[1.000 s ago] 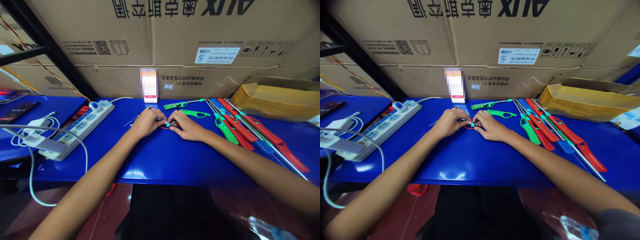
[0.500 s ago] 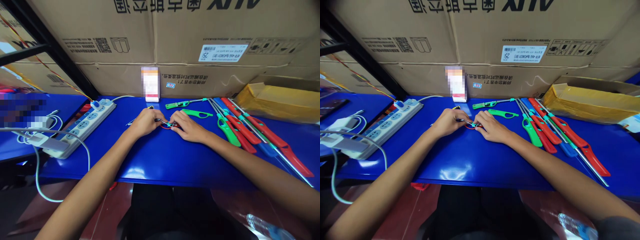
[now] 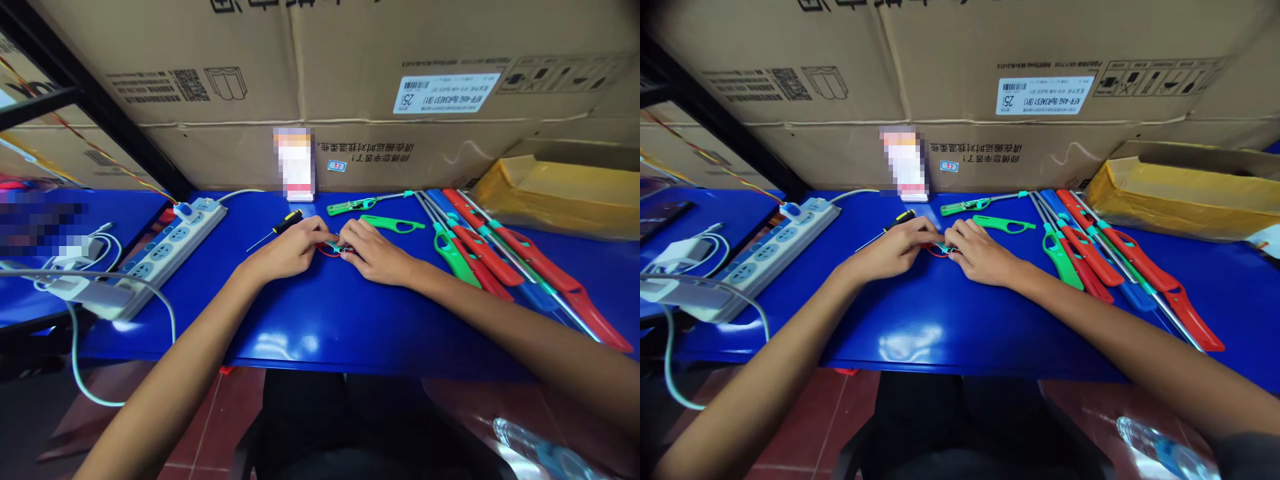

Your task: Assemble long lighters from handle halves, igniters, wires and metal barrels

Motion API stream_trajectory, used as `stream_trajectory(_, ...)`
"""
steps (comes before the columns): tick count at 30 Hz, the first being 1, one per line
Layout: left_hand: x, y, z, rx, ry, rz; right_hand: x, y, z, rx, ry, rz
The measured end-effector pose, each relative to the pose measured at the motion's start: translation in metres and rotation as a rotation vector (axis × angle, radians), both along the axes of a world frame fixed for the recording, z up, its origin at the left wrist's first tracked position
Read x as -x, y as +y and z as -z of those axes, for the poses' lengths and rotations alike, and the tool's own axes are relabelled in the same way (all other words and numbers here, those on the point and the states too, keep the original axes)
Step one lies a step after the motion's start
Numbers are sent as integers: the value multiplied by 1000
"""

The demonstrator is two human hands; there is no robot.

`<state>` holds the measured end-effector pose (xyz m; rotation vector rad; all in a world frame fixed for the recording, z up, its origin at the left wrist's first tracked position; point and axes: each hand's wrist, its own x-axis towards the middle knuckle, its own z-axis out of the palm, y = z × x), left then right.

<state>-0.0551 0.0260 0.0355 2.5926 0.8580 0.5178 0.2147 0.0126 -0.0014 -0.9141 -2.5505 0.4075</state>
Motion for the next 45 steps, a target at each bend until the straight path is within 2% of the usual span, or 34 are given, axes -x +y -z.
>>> stream_trajectory(3,3,-3,1,7,-49,-51,0,-5,2,-16,14,33)
stream_trajectory(8,12,1,6,123,-196,-102,0,-10,-1,22,76,45)
stream_trajectory(13,15,9,7,26,-79,-84,1,-8,-6,22,66,54)
stream_trajectory(20,22,7,-3,22,74,-150,0,-9,-11,-6,22,38)
stream_trajectory(26,21,9,-2,5,110,-128,18,0,-20,-22,10,36)
stream_trajectory(30,24,12,1,-3,63,-91,31,8,-13,46,70,22)
stream_trajectory(35,23,12,2,-3,6,-76,31,7,-3,16,84,27)
stream_trajectory(42,21,12,3,7,12,-94,31,6,-2,-67,24,34)
stream_trajectory(45,21,11,2,10,17,-94,31,6,-2,-64,61,33)
